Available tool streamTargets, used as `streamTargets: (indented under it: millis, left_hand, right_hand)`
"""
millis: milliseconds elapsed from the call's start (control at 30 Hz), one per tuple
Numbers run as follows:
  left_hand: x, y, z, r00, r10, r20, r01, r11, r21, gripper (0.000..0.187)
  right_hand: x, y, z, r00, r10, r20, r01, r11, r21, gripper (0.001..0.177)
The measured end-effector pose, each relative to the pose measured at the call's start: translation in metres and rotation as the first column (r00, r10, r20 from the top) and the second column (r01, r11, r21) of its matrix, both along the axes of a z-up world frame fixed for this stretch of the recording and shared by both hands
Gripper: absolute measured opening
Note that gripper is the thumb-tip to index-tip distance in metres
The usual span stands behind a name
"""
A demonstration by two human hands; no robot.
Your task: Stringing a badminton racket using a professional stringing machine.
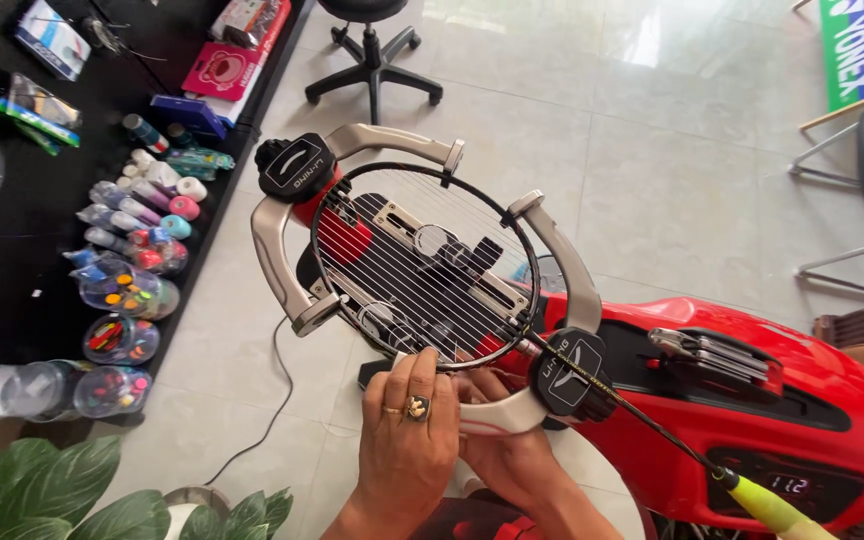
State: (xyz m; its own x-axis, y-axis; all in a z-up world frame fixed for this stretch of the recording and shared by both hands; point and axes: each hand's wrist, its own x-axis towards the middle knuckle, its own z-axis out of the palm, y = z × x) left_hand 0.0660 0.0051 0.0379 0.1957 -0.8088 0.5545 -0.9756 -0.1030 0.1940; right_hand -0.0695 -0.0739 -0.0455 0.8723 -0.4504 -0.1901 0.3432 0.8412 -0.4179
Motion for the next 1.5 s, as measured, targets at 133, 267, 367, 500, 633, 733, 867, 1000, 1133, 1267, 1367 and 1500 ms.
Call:
streamTargets:
  millis: [133, 267, 367, 500, 633, 733, 867, 1000, 1133, 1267, 1367, 1500]
  left_hand:
    - [0.004, 0.0, -0.001, 0.999, -0.042, -0.034, 0.04, 0.998, -0.053, 0.023]
    - [0.003, 0.0, -0.006, 0.993, -0.074, -0.088, 0.066, 0.994, -0.084, 0.023]
    - [0.007, 0.003, -0.007, 0.993, -0.083, -0.083, 0.076, 0.994, -0.085, 0.024]
    - [0.004, 0.002, -0.01, 0.992, -0.084, -0.098, 0.076, 0.993, -0.088, 0.021]
    - [0.003, 0.001, -0.014, 0.991, -0.097, -0.097, 0.086, 0.99, -0.11, 0.023]
    - [0.003, 0.001, -0.014, 0.991, -0.089, -0.105, 0.073, 0.987, -0.14, 0.02]
    - [0.004, -0.002, -0.019, 0.986, -0.108, -0.127, 0.093, 0.989, -0.119, 0.019]
    - [0.006, -0.001, -0.02, 0.985, -0.113, -0.13, 0.097, 0.988, -0.12, 0.02]
    - [0.004, -0.001, -0.028, 0.986, -0.12, -0.117, 0.107, 0.988, -0.116, 0.021]
    - [0.001, 0.0, -0.047, 0.985, -0.123, -0.123, 0.109, 0.988, -0.111, 0.022]
    - [0.001, -0.002, -0.043, 0.985, -0.124, -0.122, 0.107, 0.985, -0.138, 0.024]
    - [-0.002, -0.001, -0.044, 0.988, -0.091, -0.122, 0.073, 0.987, -0.146, 0.022]
  right_hand:
    - [-0.044, -0.021, 0.095, 0.58, 0.22, -0.784, -0.751, 0.516, -0.411, 0.037]
    - [-0.05, -0.071, 0.162, 0.723, 0.212, -0.658, -0.684, 0.354, -0.638, 0.037]
    - [0.021, -0.115, 0.174, 0.84, 0.036, -0.541, -0.505, 0.413, -0.758, 0.037]
    - [0.129, -0.136, 0.184, 0.825, 0.221, -0.52, -0.53, 0.62, -0.578, 0.038]
    - [0.156, -0.163, 0.148, 0.778, 0.396, -0.488, -0.617, 0.629, -0.473, 0.054]
    - [0.149, -0.19, 0.15, 0.761, 0.342, -0.551, -0.625, 0.615, -0.481, 0.066]
    - [0.13, -0.214, 0.161, 0.746, -0.024, -0.666, -0.594, 0.428, -0.681, 0.07]
    - [0.126, -0.19, 0.173, 0.696, -0.449, -0.561, -0.612, 0.039, -0.79, 0.055]
    - [0.137, -0.119, 0.169, 0.662, -0.544, -0.515, -0.666, -0.112, -0.738, 0.04]
    - [0.137, -0.057, 0.201, 0.577, -0.289, -0.764, -0.791, 0.033, -0.611, 0.04]
    - [0.136, -0.071, 0.19, 0.642, -0.072, -0.764, -0.741, 0.198, -0.641, 0.038]
    - [0.145, -0.141, 0.145, 0.635, -0.292, -0.715, -0.638, 0.323, -0.699, 0.039]
